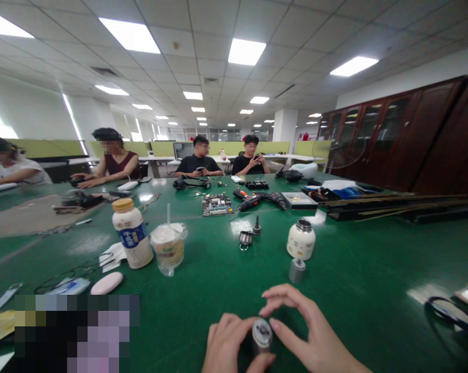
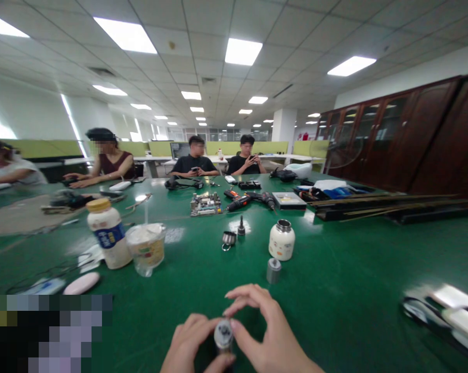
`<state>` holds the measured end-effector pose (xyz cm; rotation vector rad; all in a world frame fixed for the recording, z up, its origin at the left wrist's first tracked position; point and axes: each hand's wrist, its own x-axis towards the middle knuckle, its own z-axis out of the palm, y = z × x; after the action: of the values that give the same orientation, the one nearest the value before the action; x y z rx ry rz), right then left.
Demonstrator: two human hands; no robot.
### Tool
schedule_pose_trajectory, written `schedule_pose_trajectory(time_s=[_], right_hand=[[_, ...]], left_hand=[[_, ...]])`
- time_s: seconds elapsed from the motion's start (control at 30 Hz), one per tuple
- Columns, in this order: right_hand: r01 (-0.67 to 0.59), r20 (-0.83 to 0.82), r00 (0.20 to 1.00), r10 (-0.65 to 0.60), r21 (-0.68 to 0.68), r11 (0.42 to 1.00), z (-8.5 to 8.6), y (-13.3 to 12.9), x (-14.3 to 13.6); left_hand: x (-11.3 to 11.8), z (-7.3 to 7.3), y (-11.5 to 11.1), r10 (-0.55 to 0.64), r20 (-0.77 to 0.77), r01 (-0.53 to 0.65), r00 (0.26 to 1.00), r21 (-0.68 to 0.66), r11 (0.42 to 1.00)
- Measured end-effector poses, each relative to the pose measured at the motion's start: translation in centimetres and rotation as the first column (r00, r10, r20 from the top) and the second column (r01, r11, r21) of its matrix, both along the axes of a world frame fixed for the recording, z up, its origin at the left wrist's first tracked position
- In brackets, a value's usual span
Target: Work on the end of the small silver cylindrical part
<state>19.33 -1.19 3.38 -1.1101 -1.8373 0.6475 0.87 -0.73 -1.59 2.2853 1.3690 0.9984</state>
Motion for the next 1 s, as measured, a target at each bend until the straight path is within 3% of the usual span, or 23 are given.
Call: schedule_pose_trajectory(time_s=[0.1, 0.2, 0.3, 0.53, 0.63, 0.77, 0.87, 1.0], right_hand=[[-0.006, 0.022, 1.0, 0.006, -0.01, 1.0, -0.2, -0.2, -0.8], [0.046, -0.07, 0.996, -0.05, -0.047, 0.998, -0.3, 0.3, -1.2], [0.102, -0.17, 0.979, -0.117, -0.092, 0.991, -0.7, 1.6, -0.2], [0.061, -0.034, 0.997, -0.067, -0.148, 0.987, -3.2, 3.6, 2.5], [0.034, -0.114, 0.992, -0.056, -0.185, 0.982, -2.4, 3.1, 1.9], [-0.007, -0.241, 0.97, -0.037, -0.178, 0.984, -0.1, 1.5, 0.3], [-0.036, -0.16, 0.987, 0.009, -0.166, 0.985, 0.9, 0.4, -0.7], [0.01, -0.087, 0.996, -0.025, -0.163, 0.987, 0.8, 0.0, -1.2]], left_hand=[[-0.4, 0.0, 0.2, -0.077, -0.014, 0.076, 0.997, -0.028, 0.997], [-0.8, 0.1, 0.5, -0.139, -0.015, 0.138, 0.99, -0.061, 0.989], [-0.8, 0.3, 0.3, -0.116, 0.005, 0.116, 0.993, -0.067, 0.991], [0.0, 0.7, -0.6, -0.028, 0.096, 0.034, 0.995, -0.059, 0.998], [-0.2, 0.7, -0.4, -0.037, 0.086, 0.042, 0.996, -0.063, 0.997], [-0.5, 0.8, 0.0, -0.081, 0.037, 0.084, 0.996, -0.096, 0.992], [-0.6, 0.8, 0.1, -0.097, 0.031, 0.1, 0.995, -0.102, 0.99], [-0.5, 0.9, -0.1, -0.109, 0.048, 0.113, 0.993, -0.097, 0.989]])
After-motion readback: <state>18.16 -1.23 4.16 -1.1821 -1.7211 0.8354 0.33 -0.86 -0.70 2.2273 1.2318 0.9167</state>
